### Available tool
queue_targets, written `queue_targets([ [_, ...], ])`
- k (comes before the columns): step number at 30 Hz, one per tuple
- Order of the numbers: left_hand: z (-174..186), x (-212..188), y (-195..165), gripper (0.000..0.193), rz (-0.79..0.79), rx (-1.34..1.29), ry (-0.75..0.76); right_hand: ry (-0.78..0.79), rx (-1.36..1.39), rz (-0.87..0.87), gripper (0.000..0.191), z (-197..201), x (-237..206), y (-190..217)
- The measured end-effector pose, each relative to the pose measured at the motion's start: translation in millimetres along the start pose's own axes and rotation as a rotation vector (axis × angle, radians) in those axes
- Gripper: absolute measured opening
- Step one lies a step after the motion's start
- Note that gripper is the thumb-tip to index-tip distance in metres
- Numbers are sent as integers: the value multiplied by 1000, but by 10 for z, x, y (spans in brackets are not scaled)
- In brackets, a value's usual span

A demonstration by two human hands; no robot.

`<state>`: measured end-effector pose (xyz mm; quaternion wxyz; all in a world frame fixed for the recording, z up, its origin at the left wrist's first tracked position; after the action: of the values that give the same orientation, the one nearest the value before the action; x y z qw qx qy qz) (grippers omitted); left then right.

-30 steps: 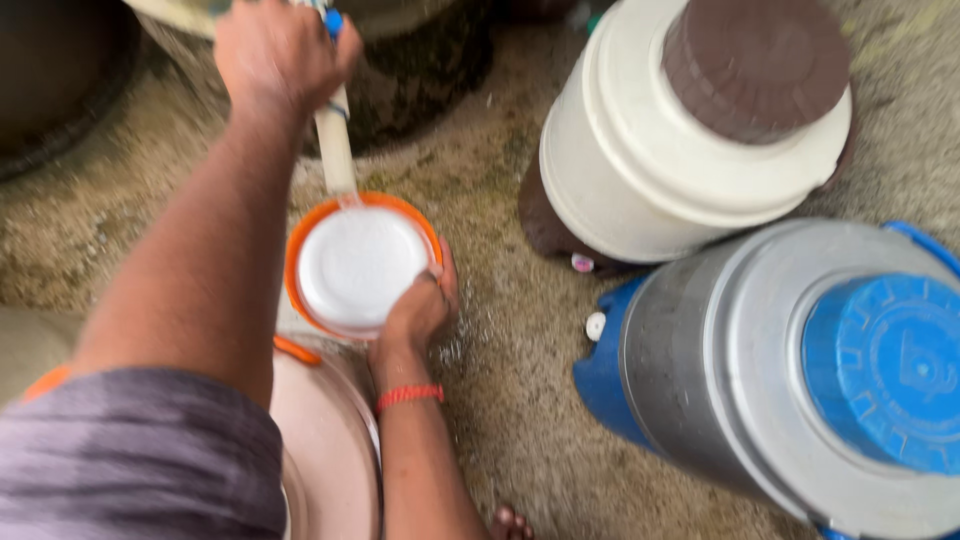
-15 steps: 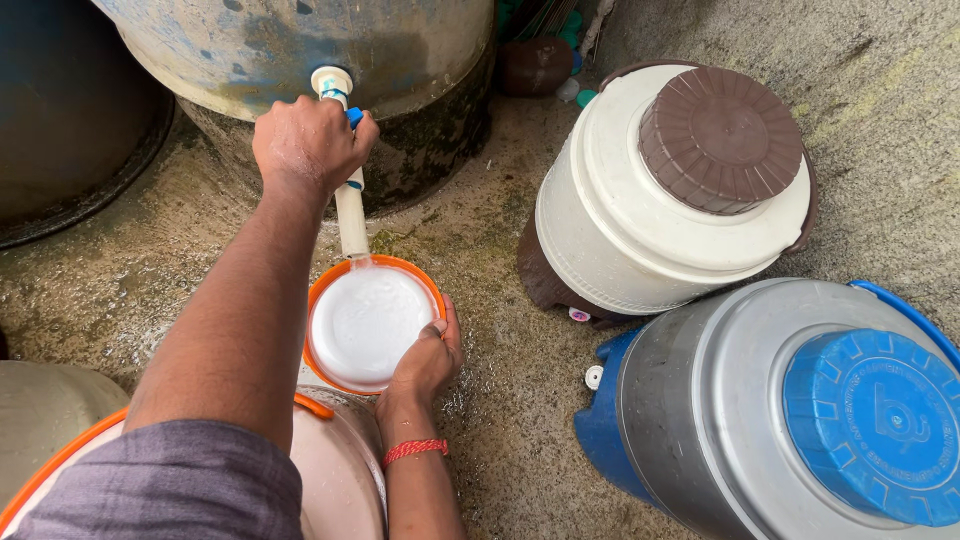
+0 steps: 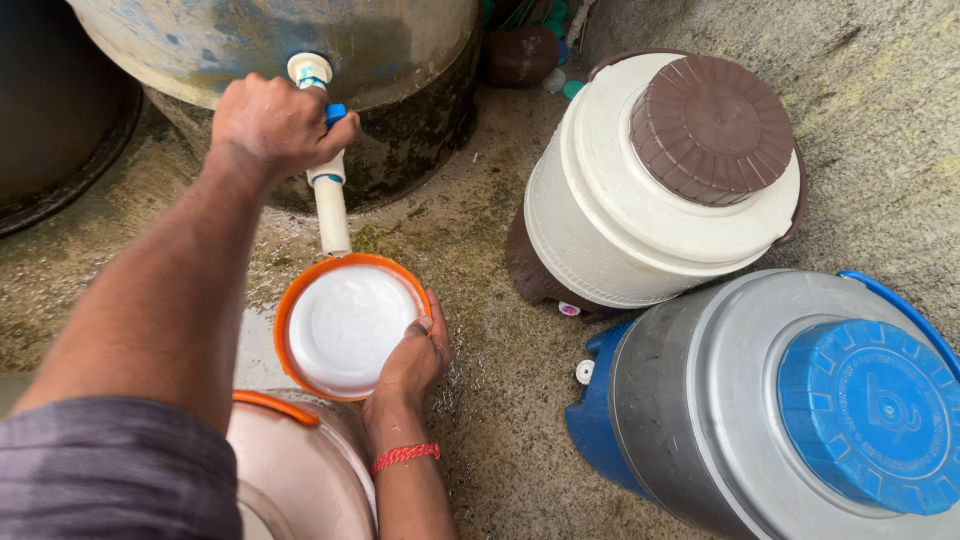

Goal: The person washes an orange and pink plastic container by hand under a running tap, scrubbing the exterior and rinsing it thoroughly. They then place the container upright and briefly rinse a small white bowl before setting it aside.

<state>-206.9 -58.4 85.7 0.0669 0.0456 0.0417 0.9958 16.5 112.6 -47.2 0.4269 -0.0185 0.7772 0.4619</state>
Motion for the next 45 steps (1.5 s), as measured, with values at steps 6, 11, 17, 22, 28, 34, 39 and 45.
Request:
queue_targets([
  [6, -112, 71, 43, 74, -22, 48, 139, -8, -19, 51, 47, 33, 241, -155],
  [11, 177, -114, -79, 75, 40, -146, 70, -27, -22, 69, 51, 203, 248, -113],
  [17, 1330, -1886, -493, 52, -84, -357, -498, -136, -63, 39, 51, 623, 25, 426],
  [22, 1287, -3787, -289, 37, 657, -1026, -87, -88, -143, 319, 48, 650, -241, 1306],
  [28, 1013, -4315, -533, 51, 981, -1882, 40, 253, -243, 289, 47, 657, -1046, 1550],
  [34, 1183, -4082, -532, 49, 927, -2388, 83, 494, -234, -61, 44, 707, -1960, 802],
  [39, 1508, -4137, -170, 40, 850, -1684, -262, 466, -90, -396, 49, 662, -2020, 132],
  [45, 1808, -4114, -177, 48, 607, -1284, -472, 578, -71, -536, 30, 608, -1631, 19],
])
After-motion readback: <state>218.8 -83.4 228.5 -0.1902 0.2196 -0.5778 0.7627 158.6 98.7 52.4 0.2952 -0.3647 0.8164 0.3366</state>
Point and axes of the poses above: each hand's wrist, its own x-axis towards the middle knuckle, its own z-axis out of the back of the hand, y = z × x, the point moved 8 cm from there along x, towards the middle knuckle, and after that the axes turned 7 degrees about -x, right-handed, at the moved point
